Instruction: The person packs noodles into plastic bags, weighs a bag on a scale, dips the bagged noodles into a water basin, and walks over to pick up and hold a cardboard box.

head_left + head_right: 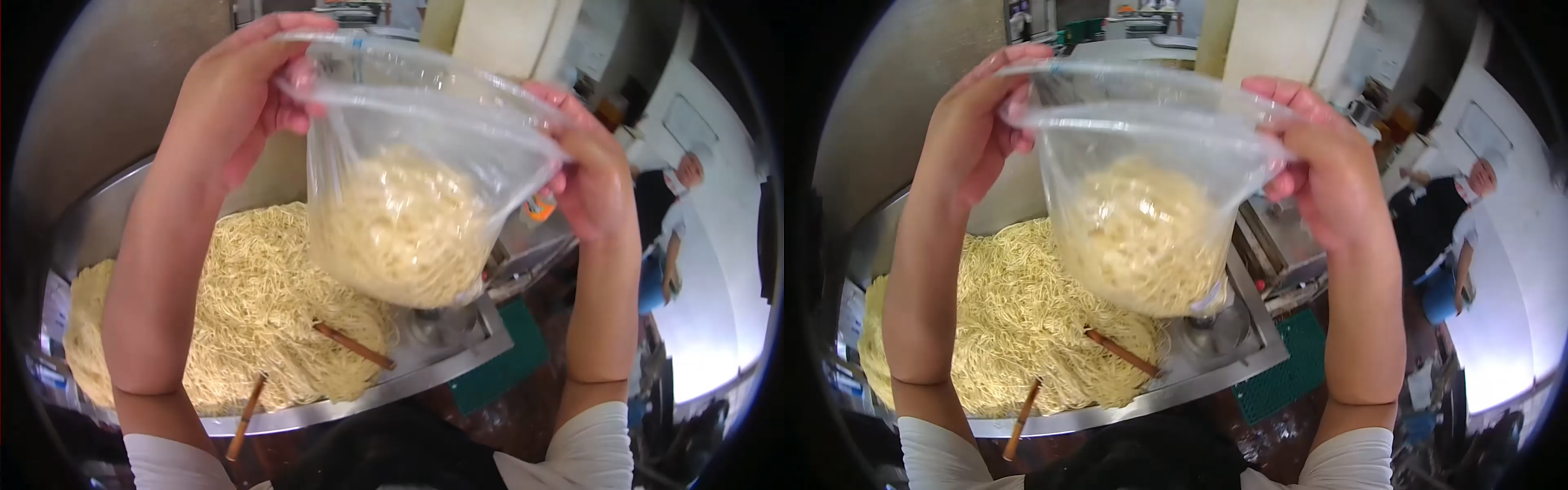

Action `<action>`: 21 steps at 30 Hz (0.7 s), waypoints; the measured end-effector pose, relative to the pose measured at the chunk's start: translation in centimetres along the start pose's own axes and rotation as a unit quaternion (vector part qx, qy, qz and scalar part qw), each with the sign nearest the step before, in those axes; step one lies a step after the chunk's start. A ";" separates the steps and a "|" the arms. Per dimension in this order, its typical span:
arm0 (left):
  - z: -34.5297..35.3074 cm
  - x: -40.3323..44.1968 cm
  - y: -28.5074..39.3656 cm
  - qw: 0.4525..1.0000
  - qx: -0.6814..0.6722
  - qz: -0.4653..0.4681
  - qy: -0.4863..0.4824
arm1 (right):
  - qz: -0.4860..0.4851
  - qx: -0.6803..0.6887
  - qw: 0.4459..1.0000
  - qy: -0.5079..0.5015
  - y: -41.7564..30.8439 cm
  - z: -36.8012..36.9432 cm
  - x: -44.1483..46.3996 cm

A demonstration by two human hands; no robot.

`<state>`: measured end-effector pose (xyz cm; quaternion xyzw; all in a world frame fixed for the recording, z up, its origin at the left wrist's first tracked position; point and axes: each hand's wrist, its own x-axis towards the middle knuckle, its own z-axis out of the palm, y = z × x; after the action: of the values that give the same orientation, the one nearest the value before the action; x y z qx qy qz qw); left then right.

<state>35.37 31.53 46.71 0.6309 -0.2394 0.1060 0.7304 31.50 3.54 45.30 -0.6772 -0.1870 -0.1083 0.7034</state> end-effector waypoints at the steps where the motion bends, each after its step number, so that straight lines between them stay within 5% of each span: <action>1: 1.2 1.2 0.3 1.000 0.019 -0.001 0.019 | -0.015 -0.009 1.000 -0.011 -0.3 -1.4 1.9; 10: 6.6 11.1 -5.9 0.989 0.117 -0.017 0.087 | 0.005 -0.069 0.998 -0.003 4.4 -10.8 16.7; 21: 8.3 11.4 -13.7 0.961 0.184 -0.138 0.154 | 0.087 -0.119 0.989 -0.003 12.7 -13.6 20.3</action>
<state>49.64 19.26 41.07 0.7576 -0.0109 0.1419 0.6371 56.61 -7.22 41.87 -0.7697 -0.1154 -0.0662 0.6243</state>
